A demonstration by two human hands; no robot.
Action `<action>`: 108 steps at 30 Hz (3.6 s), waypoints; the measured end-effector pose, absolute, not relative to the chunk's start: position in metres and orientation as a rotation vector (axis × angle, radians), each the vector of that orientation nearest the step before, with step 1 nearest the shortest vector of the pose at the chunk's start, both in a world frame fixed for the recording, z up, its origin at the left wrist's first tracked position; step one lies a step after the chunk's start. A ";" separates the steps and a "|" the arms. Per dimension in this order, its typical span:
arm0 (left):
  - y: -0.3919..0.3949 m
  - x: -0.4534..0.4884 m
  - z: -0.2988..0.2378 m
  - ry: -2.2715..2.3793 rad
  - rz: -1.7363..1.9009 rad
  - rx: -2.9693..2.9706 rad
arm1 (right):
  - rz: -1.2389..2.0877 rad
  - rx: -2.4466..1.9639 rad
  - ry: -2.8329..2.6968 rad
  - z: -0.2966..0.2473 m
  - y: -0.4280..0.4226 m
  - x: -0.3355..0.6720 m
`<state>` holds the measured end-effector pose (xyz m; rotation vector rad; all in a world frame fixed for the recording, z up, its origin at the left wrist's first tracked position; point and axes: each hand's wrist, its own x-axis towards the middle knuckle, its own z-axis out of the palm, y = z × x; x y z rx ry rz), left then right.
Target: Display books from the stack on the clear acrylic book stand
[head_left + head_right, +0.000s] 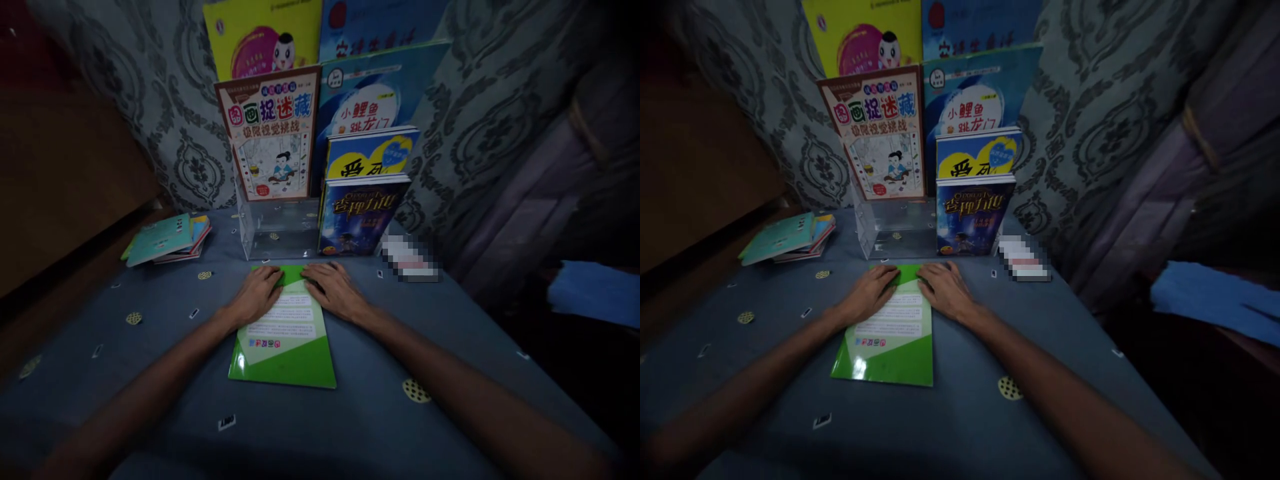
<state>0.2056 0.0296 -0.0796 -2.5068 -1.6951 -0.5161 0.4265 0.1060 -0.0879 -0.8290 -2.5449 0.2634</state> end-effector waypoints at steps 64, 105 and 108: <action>-0.002 0.178 -0.095 -1.976 -0.557 -2.352 | 0.297 -0.568 -2.655 -0.090 0.021 0.478; -0.090 0.184 -0.079 -1.922 -0.826 -2.670 | -0.043 -0.295 -2.562 -0.088 -0.081 0.507; -0.096 0.172 -0.070 -1.951 -1.034 -2.815 | 0.058 -0.243 -2.423 -0.070 -0.076 0.504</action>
